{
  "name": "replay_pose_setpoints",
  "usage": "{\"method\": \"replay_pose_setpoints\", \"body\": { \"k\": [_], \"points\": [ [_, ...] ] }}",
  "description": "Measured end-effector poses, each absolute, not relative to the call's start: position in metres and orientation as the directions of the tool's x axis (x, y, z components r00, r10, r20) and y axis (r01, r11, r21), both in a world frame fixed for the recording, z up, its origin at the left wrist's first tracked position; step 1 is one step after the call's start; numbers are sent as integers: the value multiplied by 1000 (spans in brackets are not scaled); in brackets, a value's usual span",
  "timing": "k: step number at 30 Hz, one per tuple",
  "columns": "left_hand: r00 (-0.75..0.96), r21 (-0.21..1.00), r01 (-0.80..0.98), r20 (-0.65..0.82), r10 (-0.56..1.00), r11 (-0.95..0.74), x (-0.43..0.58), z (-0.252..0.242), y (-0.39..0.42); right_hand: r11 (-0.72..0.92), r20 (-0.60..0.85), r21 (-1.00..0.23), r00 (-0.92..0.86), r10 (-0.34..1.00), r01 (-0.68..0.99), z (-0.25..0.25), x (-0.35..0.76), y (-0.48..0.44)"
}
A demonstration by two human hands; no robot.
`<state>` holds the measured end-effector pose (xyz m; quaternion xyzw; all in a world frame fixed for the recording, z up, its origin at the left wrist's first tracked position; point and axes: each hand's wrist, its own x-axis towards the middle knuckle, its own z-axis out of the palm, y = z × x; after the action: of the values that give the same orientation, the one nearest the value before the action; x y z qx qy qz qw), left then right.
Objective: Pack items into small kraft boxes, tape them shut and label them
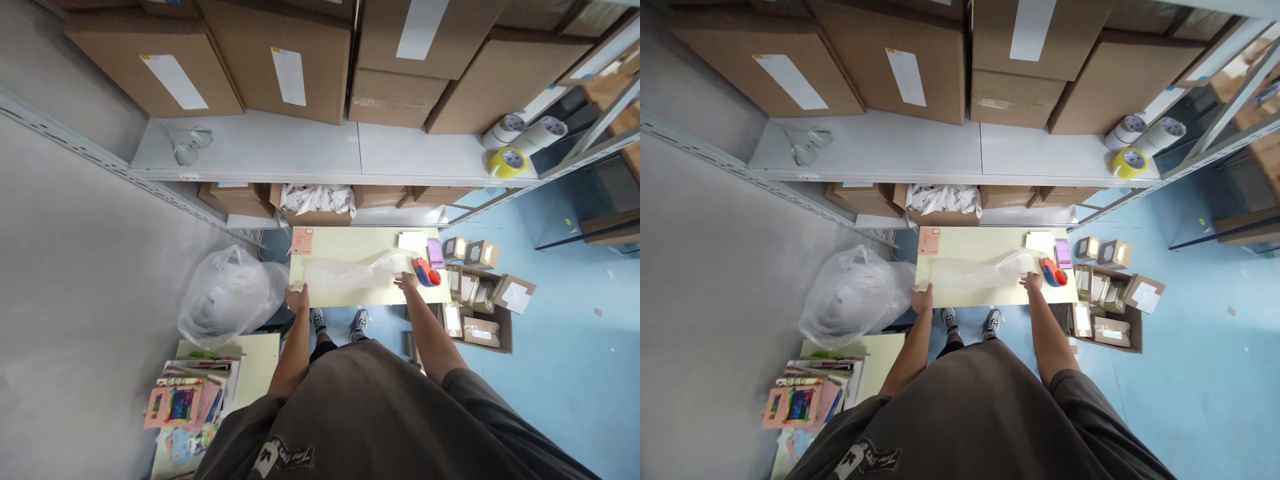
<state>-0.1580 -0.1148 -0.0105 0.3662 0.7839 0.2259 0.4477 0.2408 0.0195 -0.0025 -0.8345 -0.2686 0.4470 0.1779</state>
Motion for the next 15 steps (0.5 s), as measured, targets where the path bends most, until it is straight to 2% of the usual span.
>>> {"method": "replay_pose_setpoints", "body": {
  "k": [3,5,7,9,10,12,15],
  "points": [
    [-284,679,427,-527,801,598,-151,-12,-102,-647,-355,-573,560,749,503,-1,238,-4],
    [-225,655,526,-508,831,543,-145,-18,-90,-468,-222,-558,421,880,685,-4,228,-17],
    [-147,588,673,-488,860,449,-140,-26,-80,-269,-266,-552,139,954,789,-10,216,-24],
    [-77,498,794,-485,871,348,-141,-35,-73,-96,-343,-540,-114,932,836,-19,205,-23],
    [-48,461,833,-488,871,305,-144,-40,-73,-44,-382,-513,-182,906,857,-25,202,-21],
    [-19,409,878,-491,871,250,-151,-49,-76,-8,-470,-419,-210,858,908,-38,200,-14],
    [-61,351,900,-486,872,259,-159,-59,-89,22,-561,-295,-191,806,955,-56,210,-6]
  ]
}}
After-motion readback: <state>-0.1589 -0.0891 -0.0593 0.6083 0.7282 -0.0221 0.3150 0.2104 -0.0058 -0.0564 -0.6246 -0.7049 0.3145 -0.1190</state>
